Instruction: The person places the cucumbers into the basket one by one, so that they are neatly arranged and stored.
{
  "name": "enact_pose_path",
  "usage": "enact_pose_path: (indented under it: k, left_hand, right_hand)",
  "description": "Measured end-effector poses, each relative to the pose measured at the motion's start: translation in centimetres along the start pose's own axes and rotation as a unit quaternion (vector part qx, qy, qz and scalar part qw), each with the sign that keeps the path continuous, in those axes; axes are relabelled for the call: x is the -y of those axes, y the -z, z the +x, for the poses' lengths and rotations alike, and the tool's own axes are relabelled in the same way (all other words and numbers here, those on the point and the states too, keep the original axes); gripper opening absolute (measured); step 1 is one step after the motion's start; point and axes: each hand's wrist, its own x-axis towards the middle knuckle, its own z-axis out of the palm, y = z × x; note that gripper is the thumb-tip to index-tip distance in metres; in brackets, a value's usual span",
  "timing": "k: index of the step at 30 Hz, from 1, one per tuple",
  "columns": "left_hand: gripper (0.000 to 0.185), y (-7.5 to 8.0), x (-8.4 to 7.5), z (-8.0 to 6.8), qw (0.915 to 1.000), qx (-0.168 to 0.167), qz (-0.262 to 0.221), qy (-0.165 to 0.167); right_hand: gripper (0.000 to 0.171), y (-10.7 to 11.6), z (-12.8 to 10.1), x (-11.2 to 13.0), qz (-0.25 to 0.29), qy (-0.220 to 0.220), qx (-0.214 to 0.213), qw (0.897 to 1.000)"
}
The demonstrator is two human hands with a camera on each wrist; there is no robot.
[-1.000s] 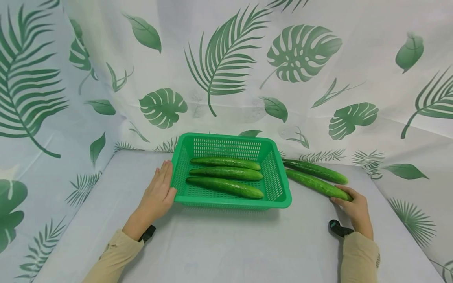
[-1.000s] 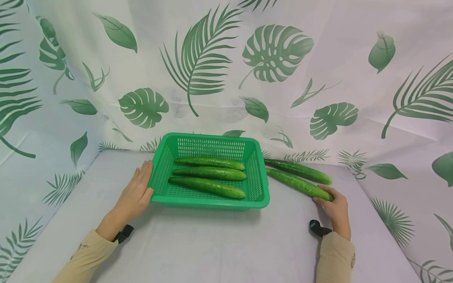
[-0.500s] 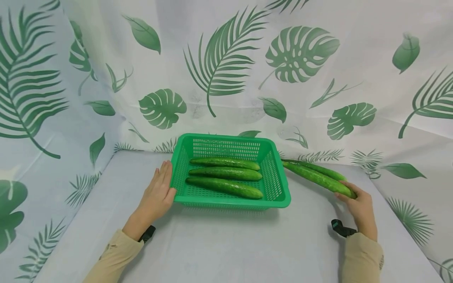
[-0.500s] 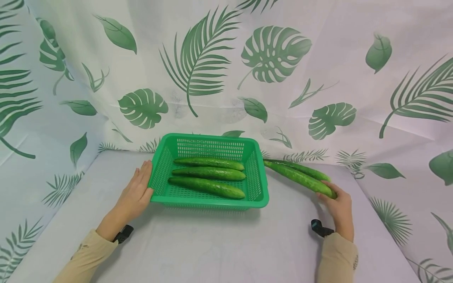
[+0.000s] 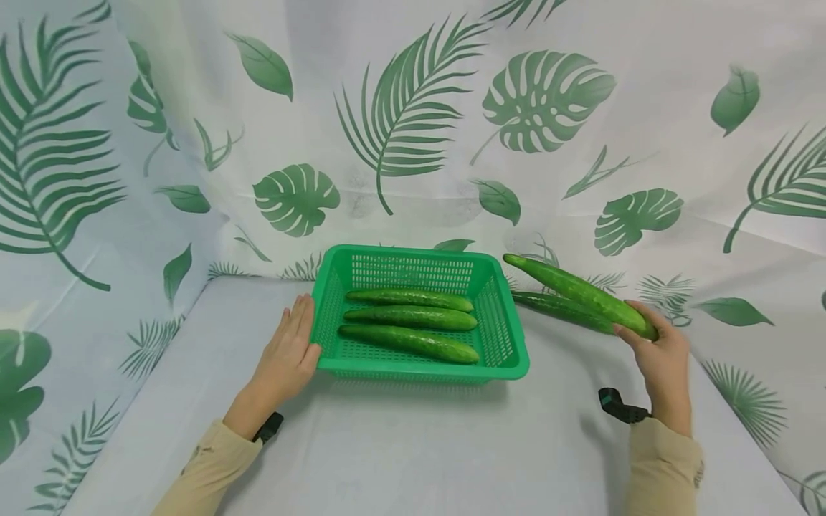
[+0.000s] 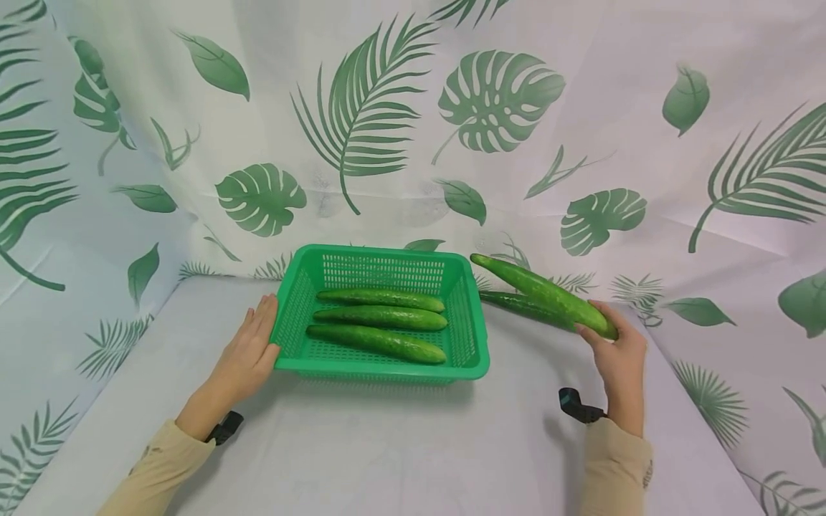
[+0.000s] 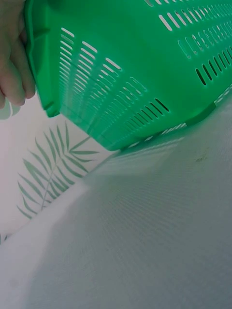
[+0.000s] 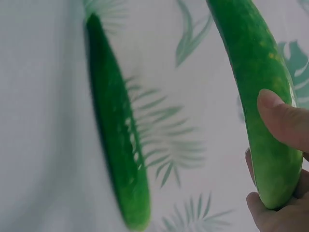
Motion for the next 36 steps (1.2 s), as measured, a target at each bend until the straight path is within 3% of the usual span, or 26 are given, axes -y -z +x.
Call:
enact_pose_path:
  k: [8,16,21,28,36]
  left_hand:
    - [0.065,-0.1,0.1,0.0,1.0000,-0.006,0.000,-0.005]
    - [0.066,0.0,-0.1,0.1,1.0000,-0.003,-0.001,-0.002]
    - [0.066,0.1,-0.1,0.1,1.0000,-0.001,0.001,-0.001]
    - [0.066,-0.1,-0.1,0.1,0.9999,-0.010,0.003,-0.006]
    - [0.065,0.0,-0.1,0.0,0.9999,-0.008,0.006,-0.004]
  right_hand:
    - [0.051,-1.5,-1.9,5.5,0.031,0.073,-0.021,0.997]
    - [0.049,-3.7,-3.8,10.1,0.053,0.150,0.010,0.987]
    - [0.049,-5.5,-5.1,12.4,0.051,0.204,0.050,0.976]
    - [0.047,-8.4,-6.4,13.7,0.052,0.258,0.109,0.958]
    - [0.049,-11.8,-7.8,12.8,0.018,0.280,0.185,0.942]
